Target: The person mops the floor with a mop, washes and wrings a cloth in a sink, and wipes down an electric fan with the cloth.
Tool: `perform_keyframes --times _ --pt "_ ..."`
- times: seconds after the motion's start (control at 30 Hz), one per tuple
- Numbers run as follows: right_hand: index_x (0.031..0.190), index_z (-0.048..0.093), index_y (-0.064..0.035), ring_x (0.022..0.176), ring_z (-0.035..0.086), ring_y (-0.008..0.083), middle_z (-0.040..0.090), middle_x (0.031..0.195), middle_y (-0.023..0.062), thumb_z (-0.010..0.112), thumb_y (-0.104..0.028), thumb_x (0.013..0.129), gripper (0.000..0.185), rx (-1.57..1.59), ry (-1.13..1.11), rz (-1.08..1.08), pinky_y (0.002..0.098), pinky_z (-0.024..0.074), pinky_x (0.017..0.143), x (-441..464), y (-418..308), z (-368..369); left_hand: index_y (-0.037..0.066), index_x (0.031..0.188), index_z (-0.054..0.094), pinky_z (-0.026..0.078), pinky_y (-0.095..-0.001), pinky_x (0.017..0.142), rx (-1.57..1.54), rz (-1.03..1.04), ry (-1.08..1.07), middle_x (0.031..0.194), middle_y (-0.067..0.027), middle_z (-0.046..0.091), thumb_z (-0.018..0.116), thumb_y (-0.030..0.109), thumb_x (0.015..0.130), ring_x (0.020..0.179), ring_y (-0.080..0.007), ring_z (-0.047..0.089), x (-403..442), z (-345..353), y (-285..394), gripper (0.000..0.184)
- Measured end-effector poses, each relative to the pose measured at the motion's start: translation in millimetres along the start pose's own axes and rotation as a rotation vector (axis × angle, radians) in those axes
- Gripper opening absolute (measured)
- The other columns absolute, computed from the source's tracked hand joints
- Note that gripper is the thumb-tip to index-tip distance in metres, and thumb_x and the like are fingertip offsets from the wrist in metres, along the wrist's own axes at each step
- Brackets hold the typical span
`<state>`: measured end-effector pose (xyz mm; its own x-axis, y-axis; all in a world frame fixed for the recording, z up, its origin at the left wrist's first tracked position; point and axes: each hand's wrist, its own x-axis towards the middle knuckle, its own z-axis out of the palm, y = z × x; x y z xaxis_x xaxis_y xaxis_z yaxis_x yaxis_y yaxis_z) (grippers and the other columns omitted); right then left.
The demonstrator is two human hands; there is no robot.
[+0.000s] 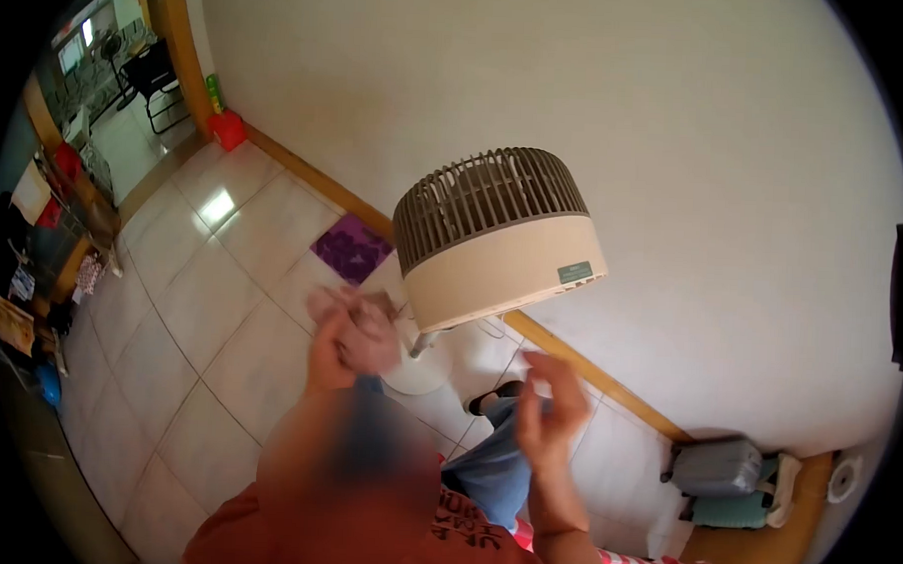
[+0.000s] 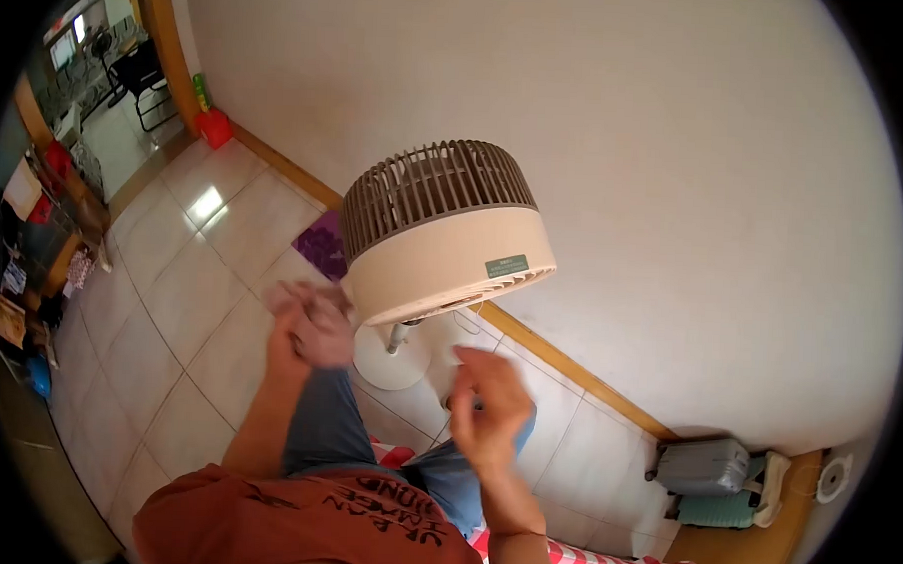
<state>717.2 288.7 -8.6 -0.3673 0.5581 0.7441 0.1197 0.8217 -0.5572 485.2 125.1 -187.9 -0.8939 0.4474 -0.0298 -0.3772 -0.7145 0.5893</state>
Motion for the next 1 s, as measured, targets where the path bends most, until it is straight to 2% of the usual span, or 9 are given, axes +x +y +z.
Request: perform_keyframes --times 0.1,0.23,0.3,0.43,0.57,0.67,0.87,0.93,1.0 --pt "0.11 0.063 0.0015 0.107 0.058 0.0321 0.064 0.111 0.0158 0.057 -0.009 0.083 0.029 -0.1 -0.03 -0.208 0.0393 0.0447 0.091 40.4 1.0 3.1 0.0 0.126 0.051 0.047 -0.0307 0.088 0.01 0.321 0.173 0.112 -0.0064 0.057 0.052 0.026 0.098 0.102 -0.0149 0.056 31.3 87.6 48.1 0.038" --pt "0.128 0.055 -0.0017 0.122 0.049 0.032 0.054 0.13 0.0175 0.059 -0.025 0.09 0.045 -0.025 -0.153 -0.161 0.0407 0.0374 0.102 100.1 4.7 43.2 -0.001 0.137 0.042 0.041 -0.0318 0.099 0.499 0.566 -0.09 0.13 -0.0076 0.05 0.052 0.027 0.098 0.118 -0.0166 0.049 82.4 59.6 5.4 0.049" --pt "0.131 0.054 -0.0013 0.125 0.048 0.0322 0.052 0.133 0.0184 0.059 -0.032 0.092 0.05 -0.033 -0.239 -0.12 0.0396 0.0352 0.105 107.5 14.7 49.4 -0.003 0.122 0.055 0.044 -0.0293 0.088 0.335 0.458 0.003 0.116 -0.0067 0.057 0.054 0.027 0.097 0.102 -0.0118 0.054 62.6 107.5 -6.0 0.039" --pt "0.131 0.052 0.002 0.126 0.048 0.0312 0.051 0.135 0.0198 0.058 -0.025 0.091 0.048 -0.04 -0.377 -0.036 0.0376 0.0338 0.106 104.1 27.0 65.5 0.0 0.134 0.043 0.034 -0.0303 0.102 0.262 0.112 0.009 0.125 -0.0066 0.051 0.049 0.015 0.097 0.117 -0.0178 0.046 45.9 86.3 -55.8 0.04" --pt "0.135 0.047 0.0032 0.125 0.048 0.0263 0.05 0.137 0.0183 0.052 -0.023 0.092 0.05 0.045 -0.398 0.063 0.0357 0.0335 0.106 105.6 40.6 62.8 0.0 0.133 0.043 0.038 -0.0304 0.099 0.582 0.337 -0.147 0.121 -0.008 0.052 0.045 0.005 0.093 0.115 -0.0195 0.048 60.4 17.8 -118.4 0.04" --pt "0.138 0.042 0.0071 0.127 0.046 0.026 0.048 0.139 0.0179 0.047 -0.026 0.092 0.056 0.046 -0.422 0.078 0.0367 0.0322 0.108 106.4 48.6 60.9 0.001 0.127 0.04 0.046 -0.0273 0.084 0.182 -0.113 0.173 0.108 -0.0086 0.055 0.047 0.001 0.089 0.098 -0.0145 0.054 70.6 -6.7 -136.6 0.038" --pt "0.14 0.037 0.0084 0.129 0.045 0.0296 0.046 0.139 0.0228 0.043 -0.042 0.088 0.073 -0.022 -0.372 0.074 0.0403 0.0319 0.109 95.1 45.1 68.7 0.002 0.117 0.042 0.046 -0.0233 0.071 0.129 -0.015 0.239 0.099 -0.0065 0.056 0.057 -0.001 0.085 0.084 -0.0121 0.055 71.7 -16.2 -136.6 0.036" --pt "0.14 0.037 0.0086 0.129 0.045 0.0302 0.045 0.14 0.0229 0.043 -0.043 0.087 0.074 -0.051 -0.361 0.071 0.0408 0.0316 0.11 94.1 38.5 76.7 0.001 0.117 0.045 0.048 -0.0248 0.074 -0.049 0.279 -0.237 0.11 -0.0105 0.055 0.054 -0.003 0.084 0.096 -0.0161 0.055 59.7 -6.6 -135.2 0.034" --pt "0.14 0.036 0.0091 0.13 0.044 0.0312 0.042 0.141 0.0235 0.043 -0.047 0.087 0.078 -0.049 -0.32 0.11 0.0416 0.0318 0.11 90.4 35.6 79.6 0.0 0.123 0.045 0.045 -0.0312 0.088 0.45 0.275 -0.13 0.121 -0.0136 0.049 0.058 0.005 0.088 0.103 -0.0215 0.054 39.5 10.5 -115.6 0.038"
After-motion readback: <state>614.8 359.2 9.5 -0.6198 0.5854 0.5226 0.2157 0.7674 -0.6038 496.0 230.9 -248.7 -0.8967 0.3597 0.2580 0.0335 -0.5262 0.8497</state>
